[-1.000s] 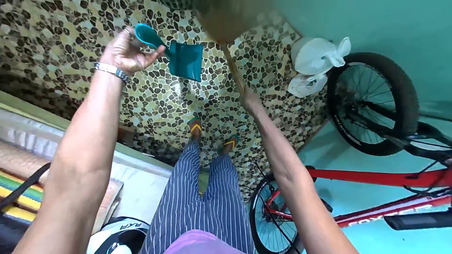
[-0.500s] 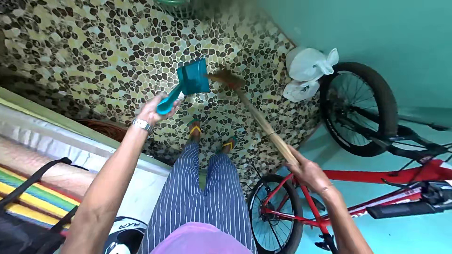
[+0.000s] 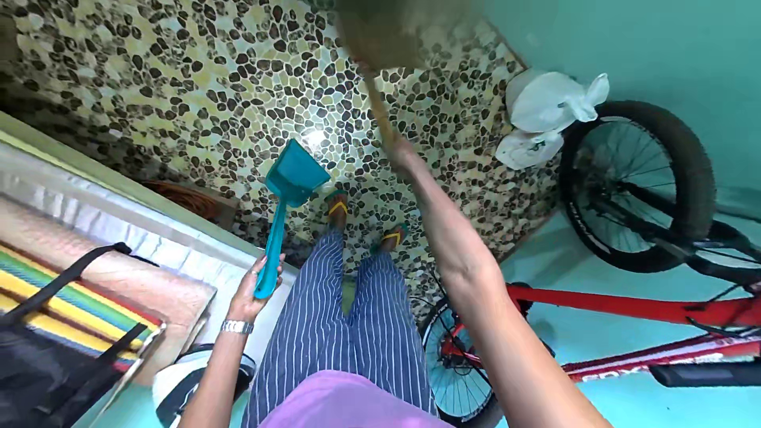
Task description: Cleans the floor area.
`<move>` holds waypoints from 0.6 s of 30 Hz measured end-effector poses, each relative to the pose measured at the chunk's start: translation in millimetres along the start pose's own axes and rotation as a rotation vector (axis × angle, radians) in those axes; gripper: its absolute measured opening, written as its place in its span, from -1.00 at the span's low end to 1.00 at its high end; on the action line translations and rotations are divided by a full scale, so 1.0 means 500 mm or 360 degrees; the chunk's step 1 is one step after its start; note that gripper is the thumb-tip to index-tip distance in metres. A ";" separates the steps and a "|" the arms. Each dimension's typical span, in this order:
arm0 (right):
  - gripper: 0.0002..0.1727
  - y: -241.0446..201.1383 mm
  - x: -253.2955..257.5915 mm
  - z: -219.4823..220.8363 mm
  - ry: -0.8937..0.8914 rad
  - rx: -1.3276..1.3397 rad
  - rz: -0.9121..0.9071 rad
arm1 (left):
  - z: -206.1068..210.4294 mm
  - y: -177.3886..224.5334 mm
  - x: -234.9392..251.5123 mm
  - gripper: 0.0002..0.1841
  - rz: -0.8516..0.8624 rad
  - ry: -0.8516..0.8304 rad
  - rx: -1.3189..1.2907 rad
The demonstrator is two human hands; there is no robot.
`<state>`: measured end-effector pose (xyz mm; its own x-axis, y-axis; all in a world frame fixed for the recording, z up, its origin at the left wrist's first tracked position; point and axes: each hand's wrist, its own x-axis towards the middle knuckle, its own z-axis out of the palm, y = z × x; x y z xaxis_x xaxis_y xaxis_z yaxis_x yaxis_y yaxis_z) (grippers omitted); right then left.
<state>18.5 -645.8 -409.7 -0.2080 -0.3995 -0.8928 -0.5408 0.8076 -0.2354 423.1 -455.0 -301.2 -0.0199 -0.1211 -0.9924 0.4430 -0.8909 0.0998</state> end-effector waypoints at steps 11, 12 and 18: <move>-0.22 0.307 -0.315 -0.017 -0.0309 -0.1296 0.0142 | -0.022 0.019 -0.003 -0.57 0.0030 -0.0151 -0.0579; -0.23 0.334 -0.353 -0.033 -0.0315 -0.1302 0.0177 | -0.018 0.024 -0.007 -0.57 0.0056 -0.0147 -0.0571; -0.15 0.406 -0.656 -0.083 -0.0393 -0.0944 0.0253 | 0.012 0.050 -0.040 -0.61 0.0195 -0.0184 -0.0728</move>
<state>-56.9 -369.1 -148.7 -0.1677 -0.1269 -0.9776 -0.8907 0.4446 0.0951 429.4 -477.5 -278.3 -0.0306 -0.2840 -0.9583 0.7962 -0.5866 0.1484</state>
